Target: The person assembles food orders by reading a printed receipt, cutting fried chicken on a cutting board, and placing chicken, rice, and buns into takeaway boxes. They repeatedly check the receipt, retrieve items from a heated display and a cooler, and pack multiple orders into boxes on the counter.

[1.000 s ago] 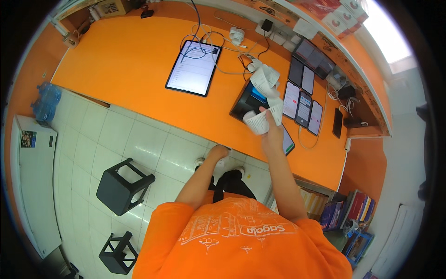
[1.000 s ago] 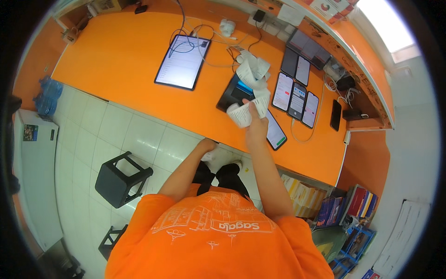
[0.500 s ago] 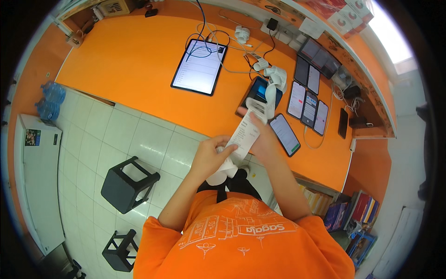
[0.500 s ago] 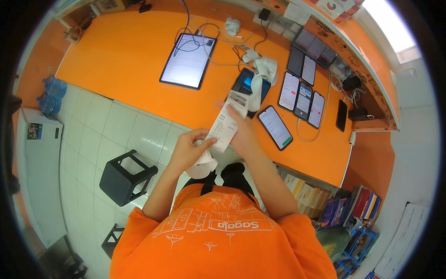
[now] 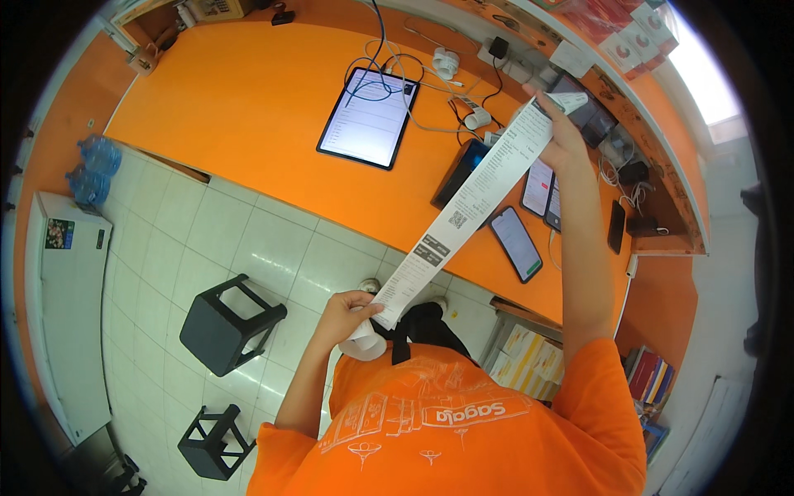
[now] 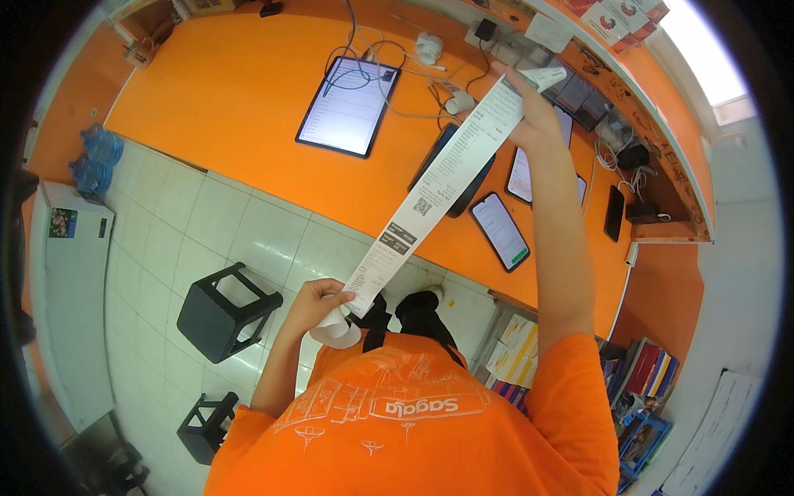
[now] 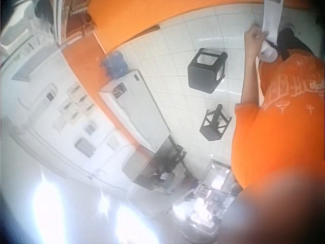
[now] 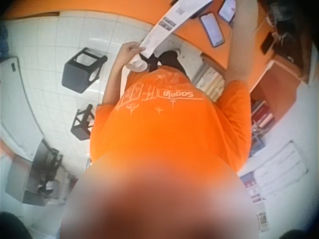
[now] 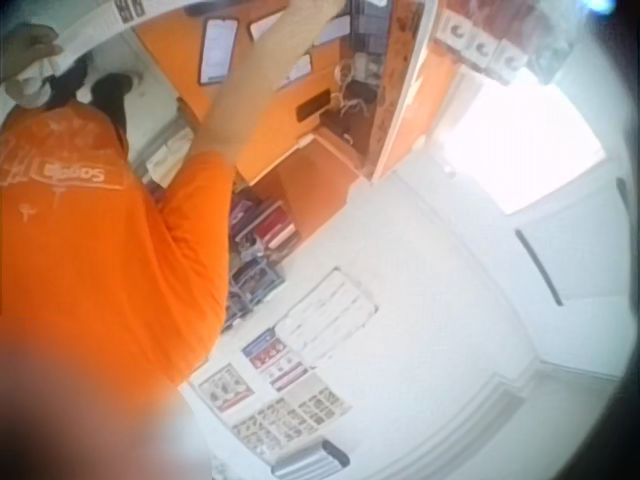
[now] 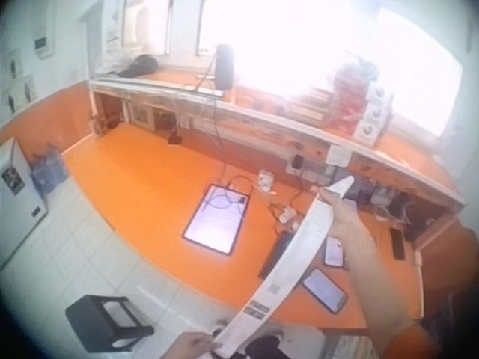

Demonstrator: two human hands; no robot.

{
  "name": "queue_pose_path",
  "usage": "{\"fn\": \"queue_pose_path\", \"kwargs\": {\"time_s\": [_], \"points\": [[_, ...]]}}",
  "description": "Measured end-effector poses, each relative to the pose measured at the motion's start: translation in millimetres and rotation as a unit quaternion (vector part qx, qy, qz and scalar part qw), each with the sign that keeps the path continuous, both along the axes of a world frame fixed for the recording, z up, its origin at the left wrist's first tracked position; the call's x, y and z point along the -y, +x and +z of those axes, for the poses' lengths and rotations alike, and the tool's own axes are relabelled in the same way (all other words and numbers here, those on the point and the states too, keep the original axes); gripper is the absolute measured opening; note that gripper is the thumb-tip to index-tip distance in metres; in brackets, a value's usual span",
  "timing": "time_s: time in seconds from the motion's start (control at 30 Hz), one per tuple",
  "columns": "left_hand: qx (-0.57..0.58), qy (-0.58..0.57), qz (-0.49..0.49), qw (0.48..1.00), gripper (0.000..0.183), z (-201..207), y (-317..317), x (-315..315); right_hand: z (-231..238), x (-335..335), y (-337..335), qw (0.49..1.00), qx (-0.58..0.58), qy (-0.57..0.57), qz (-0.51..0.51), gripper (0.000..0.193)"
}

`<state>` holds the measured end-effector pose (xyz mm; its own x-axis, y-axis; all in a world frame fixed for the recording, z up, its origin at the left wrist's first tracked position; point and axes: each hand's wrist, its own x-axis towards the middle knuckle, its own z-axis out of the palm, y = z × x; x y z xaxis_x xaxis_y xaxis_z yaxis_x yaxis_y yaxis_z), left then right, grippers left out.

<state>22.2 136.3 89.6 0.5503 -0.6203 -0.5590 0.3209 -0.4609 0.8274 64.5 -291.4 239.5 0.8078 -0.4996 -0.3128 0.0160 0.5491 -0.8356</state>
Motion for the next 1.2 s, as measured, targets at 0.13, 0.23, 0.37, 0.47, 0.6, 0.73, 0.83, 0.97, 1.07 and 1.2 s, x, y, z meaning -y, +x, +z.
{"fn": "queue_pose_path", "kwargs": {"time_s": [0.13, 0.23, 0.37, 0.47, 0.6, 0.73, 0.83, 0.97, 1.07, 1.2], "points": [[0.046, 0.043, 0.013, 0.998, 0.021, -9.3, -6.1, -16.3, 17.0, 10.0, 8.6, 1.000, 0.009, -0.011, -0.008, 0.036], [0.102, 0.048, 0.031, 0.993, 0.019, -17.9, -10.4, -23.9, 23.9, 13.6, 11.0, 1.000, 0.018, 0.008, 0.015, 0.036], [0.154, 0.115, 0.019, 0.981, 0.018, -28.0, -14.4, -32.0, 25.1, 16.3, 13.9, 0.999, 0.001, 0.033, -0.034, 0.035], [0.157, 0.134, 0.031, 0.978, 0.017, -33.2, -16.2, -36.6, 23.0, 20.1, 16.1, 0.997, 0.001, 0.051, -0.064, 0.031], [0.200, 0.141, 0.033, 0.969, 0.020, -37.3, -17.9, -37.6, 21.9, 31.6, 18.3, 0.995, 0.012, 0.038, -0.088, 0.033], [0.198, 0.146, 0.055, 0.968, 0.021, -40.9, -18.6, -35.9, 24.4, 49.3, 20.1, 0.988, 0.032, 0.067, -0.135, 0.034], [0.193, 0.185, 0.055, 0.962, 0.021, -43.4, -17.9, -36.3, 27.6, 63.0, 22.8, 0.981, 0.040, 0.081, -0.170, 0.037], [0.198, 0.241, 0.070, 0.948, 0.023, -49.8, -14.4, -39.5, 33.1, 77.6, 32.9, 0.968, 0.066, 0.093, -0.224, 0.038], [0.166, 0.216, 0.107, 0.956, 0.025, -57.1, -14.0, -43.1, 36.3, 80.9, 43.8, 0.980, 0.071, 0.070, -0.170, 0.036], [0.155, 0.227, 0.102, 0.956, 0.024, -67.3, -15.6, -51.2, 35.7, 70.1, 53.2, 0.971, 0.100, 0.072, -0.204, 0.035]]}}
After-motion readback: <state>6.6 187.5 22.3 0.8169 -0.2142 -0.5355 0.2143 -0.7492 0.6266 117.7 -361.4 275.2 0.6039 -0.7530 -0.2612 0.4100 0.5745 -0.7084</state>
